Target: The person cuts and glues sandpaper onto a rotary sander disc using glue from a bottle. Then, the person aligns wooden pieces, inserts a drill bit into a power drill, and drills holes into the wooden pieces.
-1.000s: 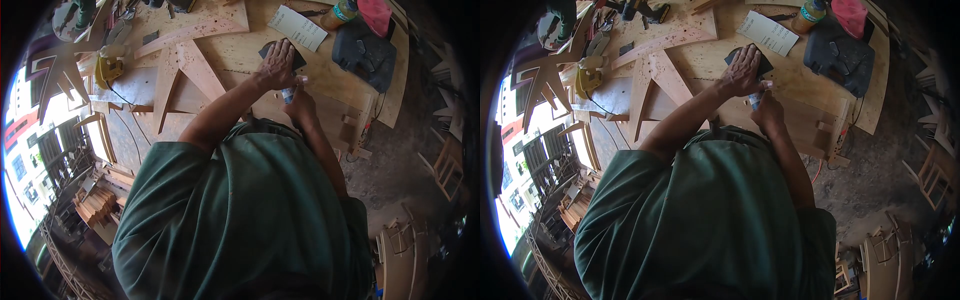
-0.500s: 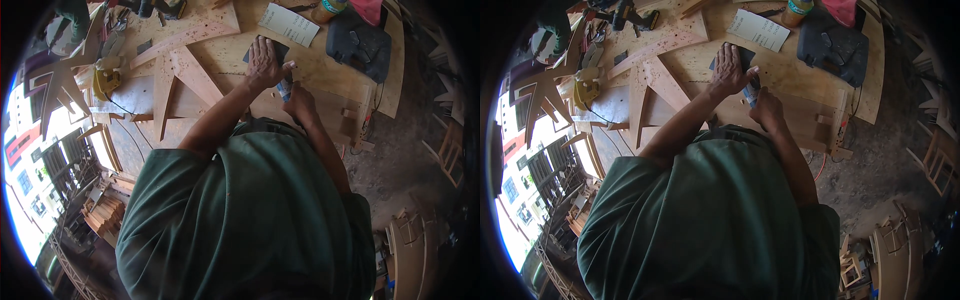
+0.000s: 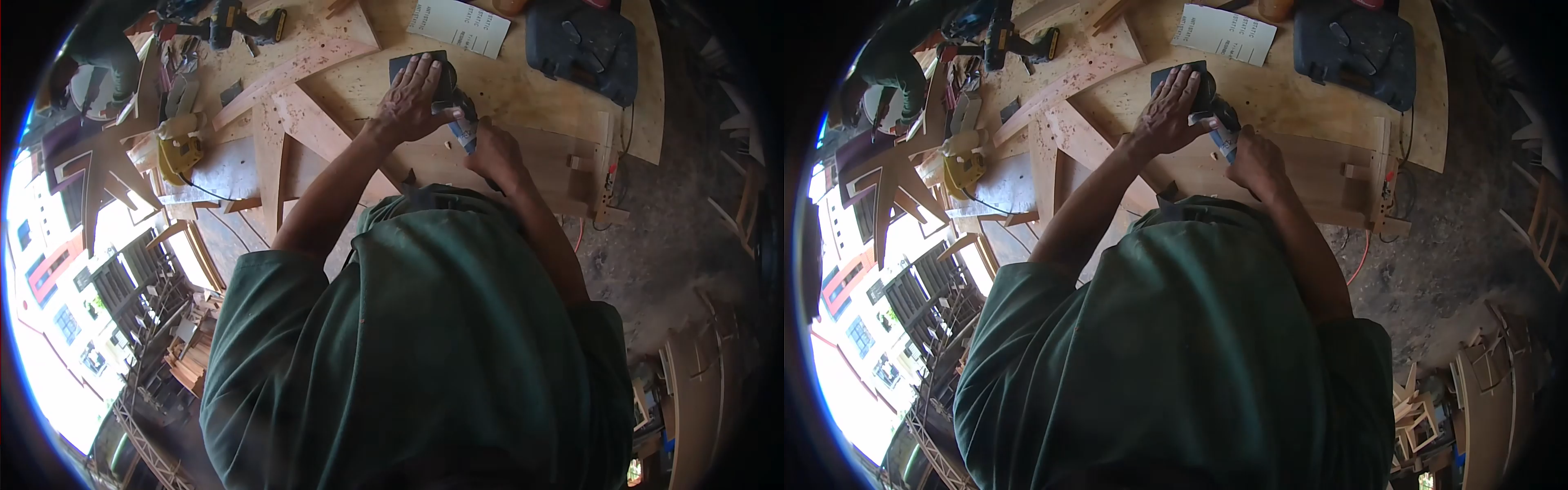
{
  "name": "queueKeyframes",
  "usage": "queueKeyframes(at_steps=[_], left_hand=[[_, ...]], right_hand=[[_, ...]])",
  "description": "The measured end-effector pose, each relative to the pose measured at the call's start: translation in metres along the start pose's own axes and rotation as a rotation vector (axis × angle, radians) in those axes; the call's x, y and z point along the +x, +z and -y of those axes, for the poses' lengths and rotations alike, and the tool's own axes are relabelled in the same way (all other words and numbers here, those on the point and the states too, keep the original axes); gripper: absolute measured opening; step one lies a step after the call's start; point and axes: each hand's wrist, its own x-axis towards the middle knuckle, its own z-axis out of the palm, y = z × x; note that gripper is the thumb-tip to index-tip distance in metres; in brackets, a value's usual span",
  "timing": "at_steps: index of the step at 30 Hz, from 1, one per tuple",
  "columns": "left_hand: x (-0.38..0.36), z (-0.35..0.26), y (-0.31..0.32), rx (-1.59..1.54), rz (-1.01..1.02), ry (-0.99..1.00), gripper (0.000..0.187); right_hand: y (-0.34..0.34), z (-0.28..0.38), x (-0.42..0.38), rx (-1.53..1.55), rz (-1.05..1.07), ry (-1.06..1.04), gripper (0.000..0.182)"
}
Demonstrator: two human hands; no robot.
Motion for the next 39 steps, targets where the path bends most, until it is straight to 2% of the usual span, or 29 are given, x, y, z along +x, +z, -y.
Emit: queueKeyframes(at_steps=[5,8,11,16,22,26,29,35,39], left_hand=[[0.001,-0.019,0.012,0.038,-0.019,-0.198,0.115],[-0.004,-0.032,0.012,0.005,-0.097,-0.272,0.113],[-0.005,-0.036,-0.009,0.020,-0.043,-0.020,0.109],[-0.011,-0.019,-0.001,-0.001,0.047,0.058,0.104],[-0.003,-0.012,0.001,0.048,0.109,-0.166,0.107],[-0.011,-0.036,0.013,-0.004,0.030,-0.334,0.114],[-0.018,-0.054,0.015,0.022,0.055,-0.371,0.116],[0.002,-0.037,0.011,-0.013,0.058,-0.332,0.118],[-0.021,-0.042,-0.004,0.054,0.094,-0.203,0.114]], right_hand=[[0.002,-0.001,0.000,0.001,0.004,0.004,0.050],[0.004,-0.004,0.000,0.005,-0.006,0.001,0.050],[0.002,-0.004,-0.003,0.027,0.017,0.020,0.050],[0.004,-0.006,0.000,0.006,0.006,-0.008,0.051],[-0.004,0.000,-0.001,0.000,0.021,-0.005,0.051],[0.000,-0.002,0.000,-0.031,-0.020,-0.023,0.046],[0.006,-0.006,0.001,-0.030,-0.020,-0.006,0.046],[0.009,-0.006,-0.001,-0.017,-0.010,-0.006,0.049],[0.002,-0.009,0.004,-0.006,0.000,-0.007,0.053]])
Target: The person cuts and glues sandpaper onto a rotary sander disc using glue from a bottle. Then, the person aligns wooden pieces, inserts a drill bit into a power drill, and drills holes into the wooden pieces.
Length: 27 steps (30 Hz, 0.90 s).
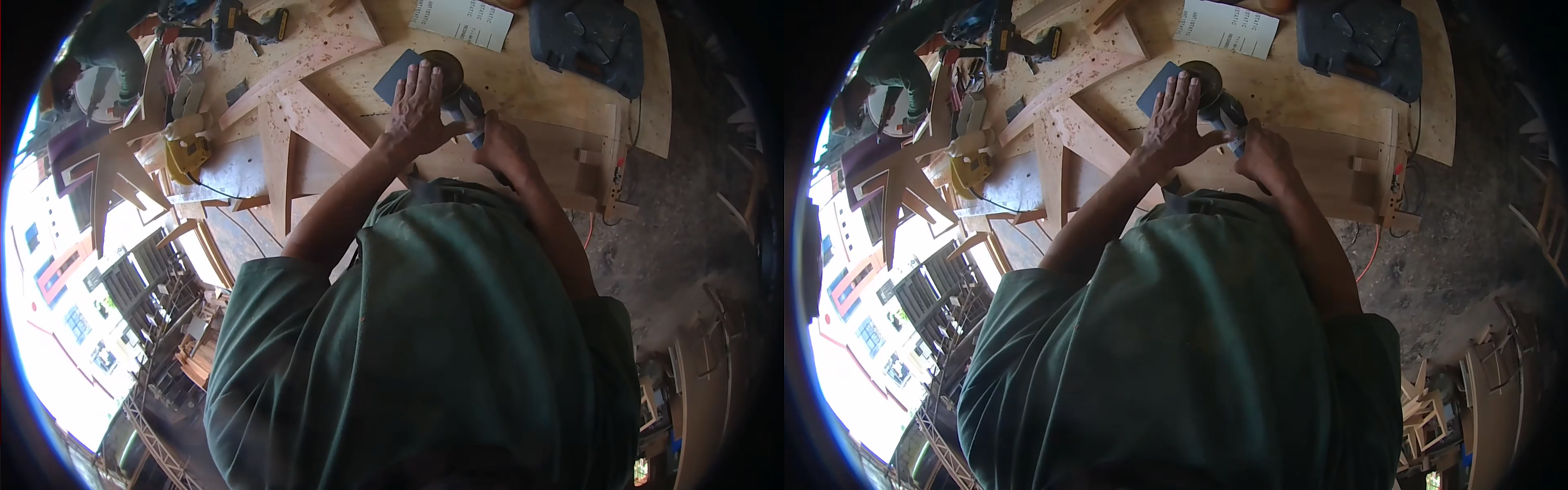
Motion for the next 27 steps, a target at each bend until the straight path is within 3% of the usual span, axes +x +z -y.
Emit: queueKeyframes(at_steps=[6,9,18,21,27], left_hand=[[-0.014,0.017,-0.008,0.084,0.117,0.150,0.078],[-0.014,0.019,-0.006,0.086,0.020,0.207,0.054],[-0.013,0.021,-0.021,-0.028,0.101,0.225,0.056],[-0.012,0.011,-0.042,-0.052,0.303,0.110,0.075],[-0.009,0.015,-0.072,-0.286,0.085,0.083,0.058]], right_hand=[[-0.003,-0.001,-0.001,0.035,0.018,-0.006,0.061],[0.000,-0.004,0.001,0.032,0.000,-0.015,0.062],[0.006,-0.012,0.006,0.036,0.052,0.005,0.070],[0.006,-0.013,0.007,0.055,0.033,-0.017,0.069],[0.009,-0.015,0.001,0.027,-0.020,-0.050,0.065]])
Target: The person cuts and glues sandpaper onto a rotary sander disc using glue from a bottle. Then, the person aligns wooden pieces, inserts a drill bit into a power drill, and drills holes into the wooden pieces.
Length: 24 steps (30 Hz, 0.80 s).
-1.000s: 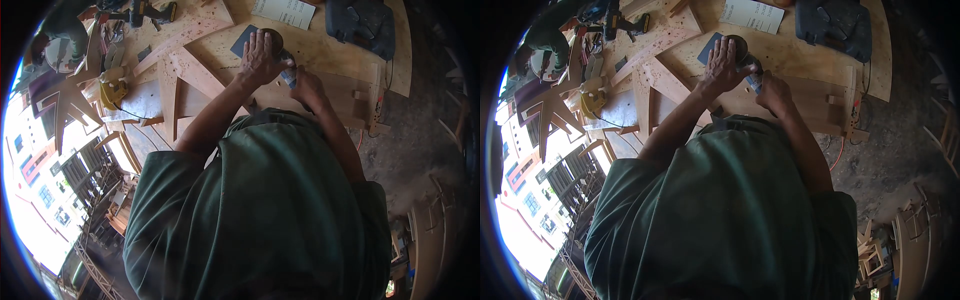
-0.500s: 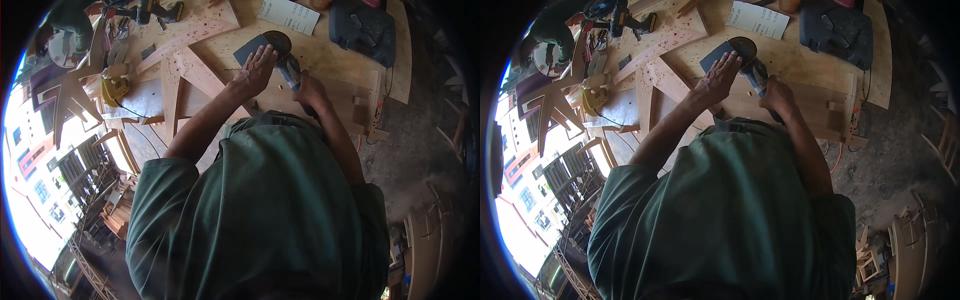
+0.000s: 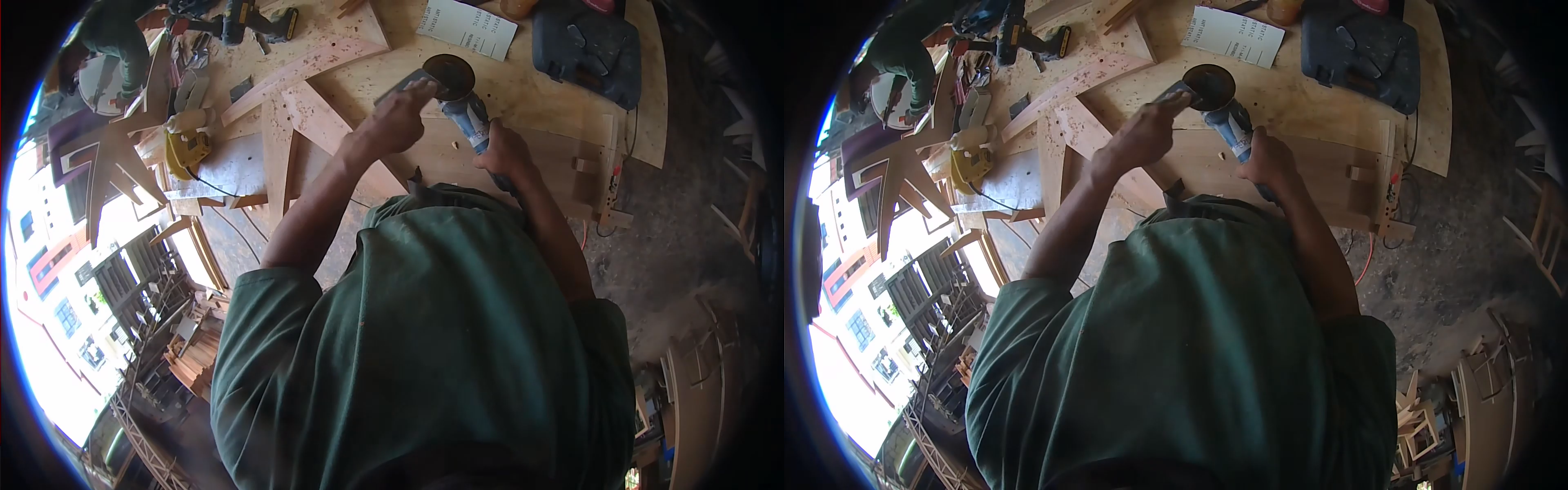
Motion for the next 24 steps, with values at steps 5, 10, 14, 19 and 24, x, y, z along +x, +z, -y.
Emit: queueKeyframes(at_steps=[5,10,14,19,24], left_hand=[[-0.008,0.006,-0.057,-0.686,0.008,-0.486,0.043],[-0.032,0.045,-0.065,-1.500,-0.086,-0.418,0.044],[-0.042,0.052,-0.064,-1.907,-0.069,-0.225,0.048],[-0.041,0.055,-0.042,-2.113,-0.198,-0.093,0.051],[-0.028,0.033,-0.033,-2.137,-0.340,-0.170,0.055]], right_hand=[[0.008,-0.006,-0.004,-0.009,-0.038,-0.016,0.065],[0.018,-0.012,-0.004,-0.060,-0.031,-0.021,0.067],[0.024,-0.017,-0.004,-0.042,-0.030,-0.025,0.071],[0.013,-0.011,-0.006,-0.020,0.043,0.014,0.081],[-0.007,-0.012,-0.004,-0.014,0.115,-0.001,0.091]])
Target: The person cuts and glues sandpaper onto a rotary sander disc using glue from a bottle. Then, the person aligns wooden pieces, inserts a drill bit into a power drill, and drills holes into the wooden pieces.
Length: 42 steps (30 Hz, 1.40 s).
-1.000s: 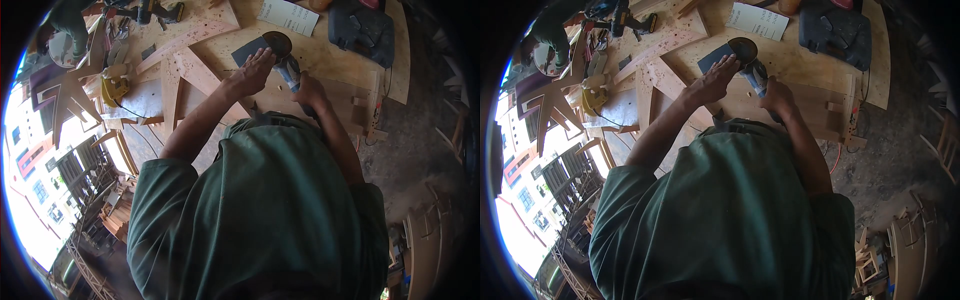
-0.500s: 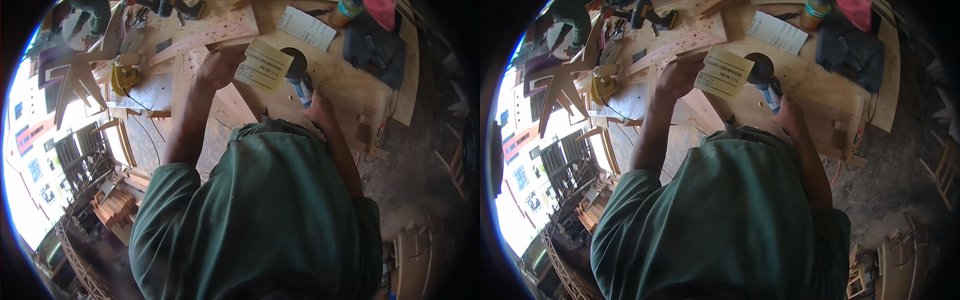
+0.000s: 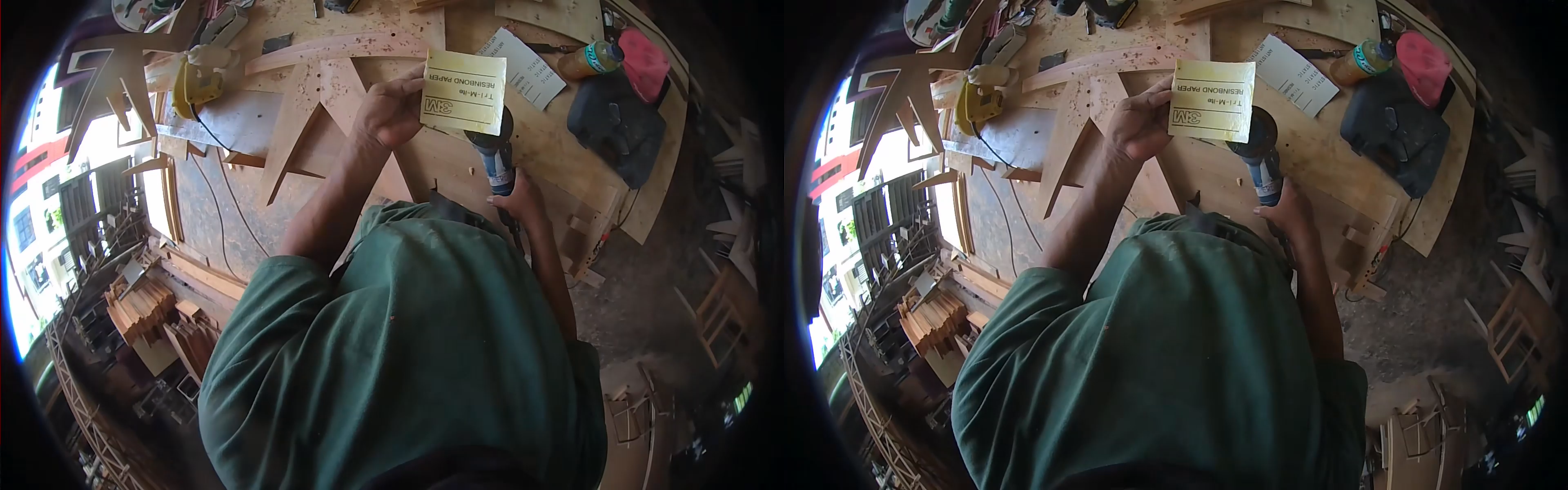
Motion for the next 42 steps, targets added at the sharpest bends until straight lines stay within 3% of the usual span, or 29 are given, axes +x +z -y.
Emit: queueKeyframes(at_steps=[4,7,10,13,19,25,28,31,34,37,42], left_hand=[[0.005,0.012,0.000,-0.018,-0.055,0.029,0.055],[0.009,0.016,-0.008,-0.038,-0.079,0.028,0.054],[0.010,0.020,-0.012,-0.047,-0.072,0.066,0.053],[0.010,0.024,-0.002,-0.065,-0.011,0.104,0.053],[0.007,0.033,-0.001,-0.011,0.033,0.115,0.049],[-0.003,0.042,-0.010,0.025,0.092,0.090,0.049],[-0.015,0.041,0.006,-0.292,0.115,-0.037,0.079],[-0.018,0.038,0.009,-0.250,0.077,-0.145,0.109],[-0.020,0.040,0.022,0.004,-0.110,-0.182,0.113],[-0.018,0.039,0.004,-0.079,0.073,-0.391,0.114],[-0.017,0.043,-0.003,-0.150,0.141,-0.439,0.110]], right_hand=[[-0.012,-0.007,-0.003,0.060,-0.104,-0.006,0.095],[-0.023,-0.003,-0.007,0.149,-0.165,-0.001,0.086],[-0.038,0.017,-0.010,0.294,-0.179,-0.047,0.064],[-0.047,0.039,-0.014,0.652,-0.104,-0.188,0.046],[-0.054,0.078,-0.009,1.194,-0.192,-0.347,0.034],[-0.055,0.076,-0.003,1.229,-0.196,-0.361,0.031],[-0.056,0.070,-0.001,1.242,-0.172,-0.371,0.030],[-0.059,0.062,0.002,1.193,-0.099,-0.370,0.029],[-0.062,0.064,0.002,1.134,-0.081,-0.358,0.028],[-0.069,0.067,0.000,1.049,-0.047,-0.347,0.026],[-0.073,0.061,0.007,0.983,-0.051,-0.383,0.029]])
